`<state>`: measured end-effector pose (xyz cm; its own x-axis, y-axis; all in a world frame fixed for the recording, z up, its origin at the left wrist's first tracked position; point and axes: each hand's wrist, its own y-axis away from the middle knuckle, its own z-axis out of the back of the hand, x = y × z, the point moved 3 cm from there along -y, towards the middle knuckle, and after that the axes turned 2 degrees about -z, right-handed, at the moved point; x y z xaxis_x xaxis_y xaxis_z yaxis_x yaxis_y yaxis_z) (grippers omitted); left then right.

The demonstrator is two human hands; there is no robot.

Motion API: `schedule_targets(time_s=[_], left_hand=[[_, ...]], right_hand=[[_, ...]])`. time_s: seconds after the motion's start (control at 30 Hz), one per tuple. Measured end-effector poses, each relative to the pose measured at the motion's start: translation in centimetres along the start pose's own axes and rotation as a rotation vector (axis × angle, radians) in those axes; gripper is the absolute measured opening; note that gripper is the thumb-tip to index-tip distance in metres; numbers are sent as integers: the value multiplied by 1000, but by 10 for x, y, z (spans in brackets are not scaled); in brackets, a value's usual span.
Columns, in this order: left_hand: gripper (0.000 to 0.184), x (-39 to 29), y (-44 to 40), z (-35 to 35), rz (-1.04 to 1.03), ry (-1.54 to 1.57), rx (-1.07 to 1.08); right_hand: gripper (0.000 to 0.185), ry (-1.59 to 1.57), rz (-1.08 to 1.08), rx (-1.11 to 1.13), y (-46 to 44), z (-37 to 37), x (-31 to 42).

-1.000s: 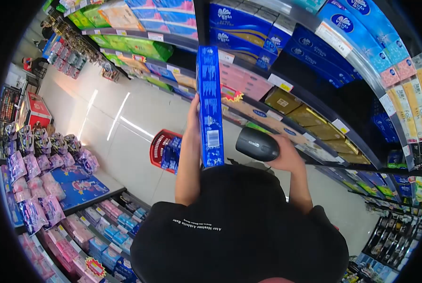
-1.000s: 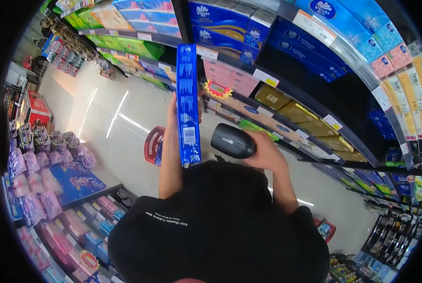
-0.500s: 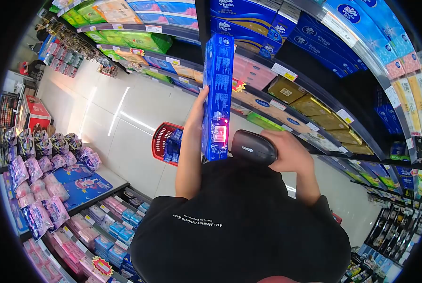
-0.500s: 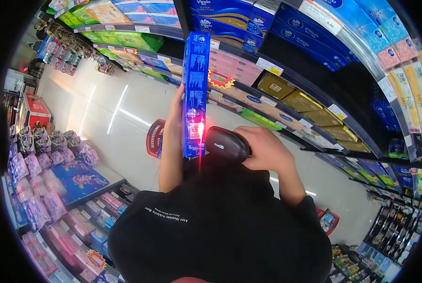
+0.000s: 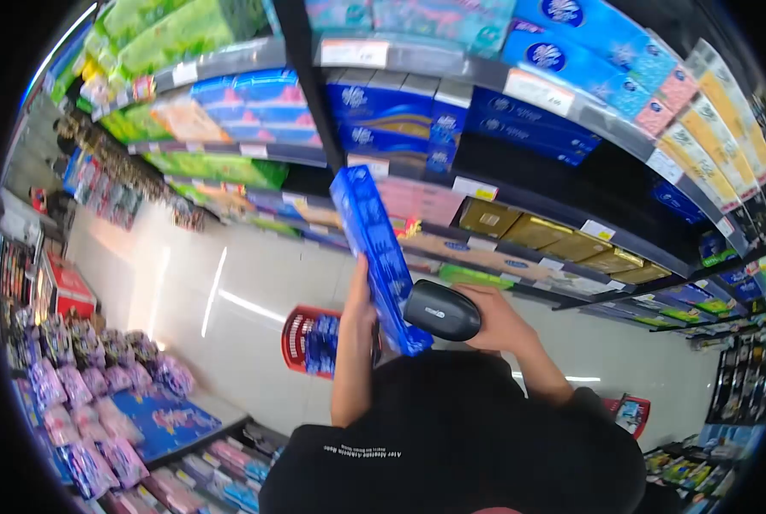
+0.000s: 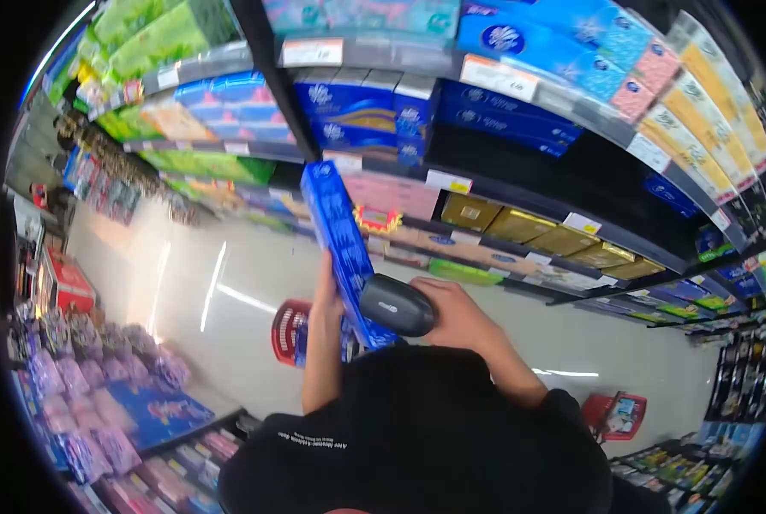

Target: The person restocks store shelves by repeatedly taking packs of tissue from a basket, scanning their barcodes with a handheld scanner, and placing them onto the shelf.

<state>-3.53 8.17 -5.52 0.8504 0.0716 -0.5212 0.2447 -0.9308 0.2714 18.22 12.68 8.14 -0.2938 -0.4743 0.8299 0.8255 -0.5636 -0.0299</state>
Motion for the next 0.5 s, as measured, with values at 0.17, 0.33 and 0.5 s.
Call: schedule_targets(time_s=[0.17, 0.33, 0.5], left_hand=[[49, 10, 6, -25, -156, -95, 122], [47, 22, 6, -46, -177, -94, 129], [62, 19, 11, -88, -154, -265, 268]], right_hand=[[68, -562, -301, -412, 21, -9, -68], [67, -743, -318, -494, 45, -5, -87], [53, -950, -429, -631, 60, -9, -107]])
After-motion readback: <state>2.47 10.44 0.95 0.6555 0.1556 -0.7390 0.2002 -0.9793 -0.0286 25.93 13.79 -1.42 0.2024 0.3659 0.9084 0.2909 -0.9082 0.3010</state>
